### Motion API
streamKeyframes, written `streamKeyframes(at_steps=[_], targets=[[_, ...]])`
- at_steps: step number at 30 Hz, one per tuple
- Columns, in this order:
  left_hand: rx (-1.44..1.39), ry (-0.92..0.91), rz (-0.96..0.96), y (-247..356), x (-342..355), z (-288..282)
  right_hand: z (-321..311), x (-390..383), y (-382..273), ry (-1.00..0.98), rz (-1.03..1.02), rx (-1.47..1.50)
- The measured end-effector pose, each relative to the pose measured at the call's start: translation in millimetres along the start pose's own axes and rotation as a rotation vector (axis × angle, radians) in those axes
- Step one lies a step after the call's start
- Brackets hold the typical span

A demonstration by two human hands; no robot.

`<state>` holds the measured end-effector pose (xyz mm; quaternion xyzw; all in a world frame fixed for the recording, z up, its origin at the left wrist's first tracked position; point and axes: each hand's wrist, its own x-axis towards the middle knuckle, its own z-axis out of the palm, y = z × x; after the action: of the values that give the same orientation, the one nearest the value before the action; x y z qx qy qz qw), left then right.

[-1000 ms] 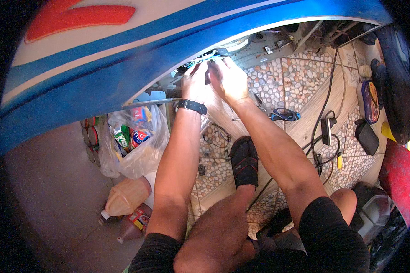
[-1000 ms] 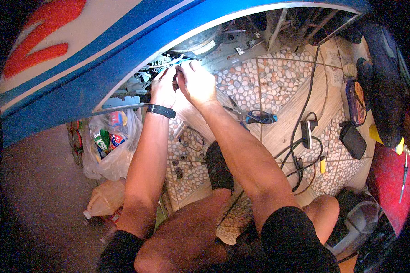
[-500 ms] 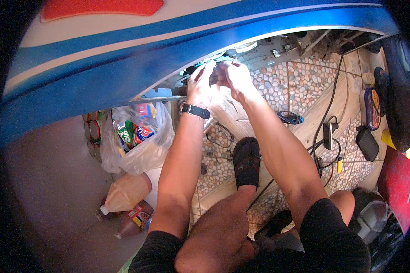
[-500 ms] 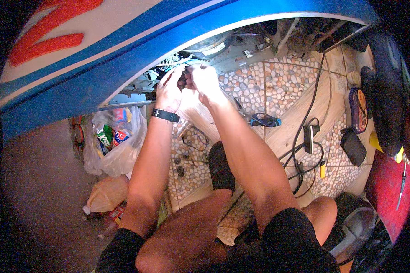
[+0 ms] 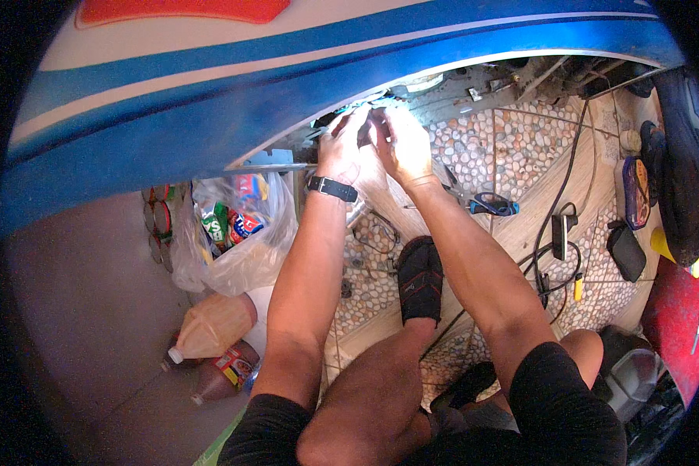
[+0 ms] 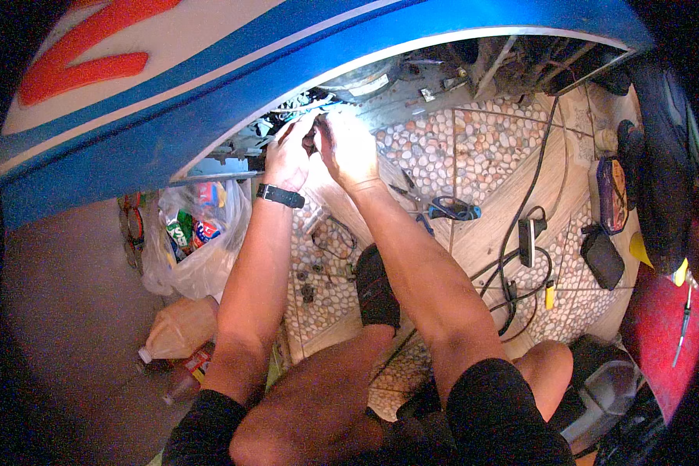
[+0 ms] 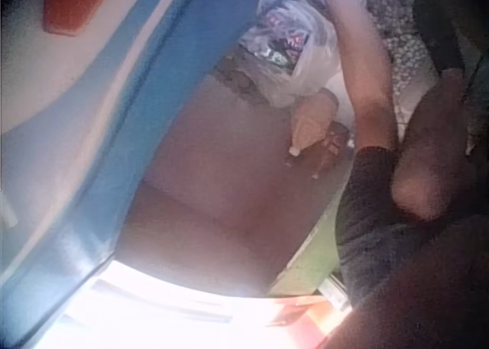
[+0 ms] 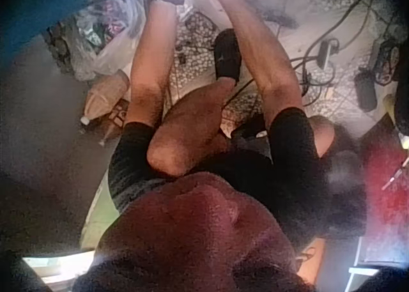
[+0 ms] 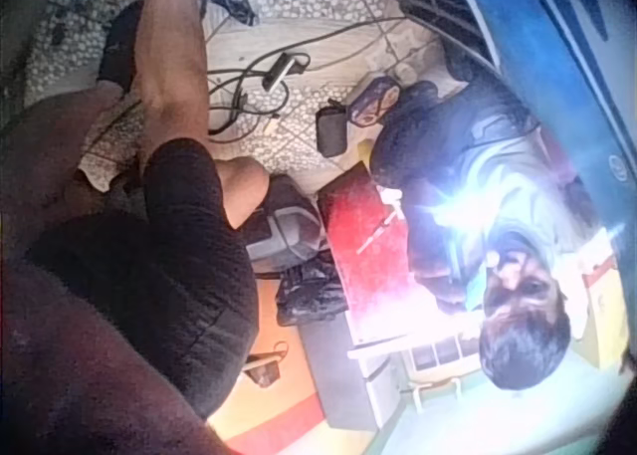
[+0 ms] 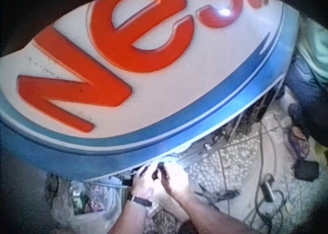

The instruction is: The person works on the internal wiring and electrical components of a freezer base, cutting wires with pliers, stripping insulation, and connecting them to a component.

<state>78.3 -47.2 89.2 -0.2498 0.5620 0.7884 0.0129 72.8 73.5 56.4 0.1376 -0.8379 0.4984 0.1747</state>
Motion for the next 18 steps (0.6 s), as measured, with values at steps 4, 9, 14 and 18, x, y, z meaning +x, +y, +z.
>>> streamKeyframes(at_steps=[4, 9, 14, 18], targets=[[-0.032, -0.003, 0.006, 0, 0, -2, -1, 6, -5, -0.092, 0.129, 0.08], [-0.091, -0.052, -0.051, -1, 2, -1, 3, 14, 6, -0.316, 0.602, 0.574], [0.055, -0.065, -0.061, 4, 0, 1, -2, 5, 23, -0.403, 0.865, 1.255], [0.106, -0.071, -0.01, 3, -1, -1, -2, -2, 7, -0.208, 0.382, 0.539]])
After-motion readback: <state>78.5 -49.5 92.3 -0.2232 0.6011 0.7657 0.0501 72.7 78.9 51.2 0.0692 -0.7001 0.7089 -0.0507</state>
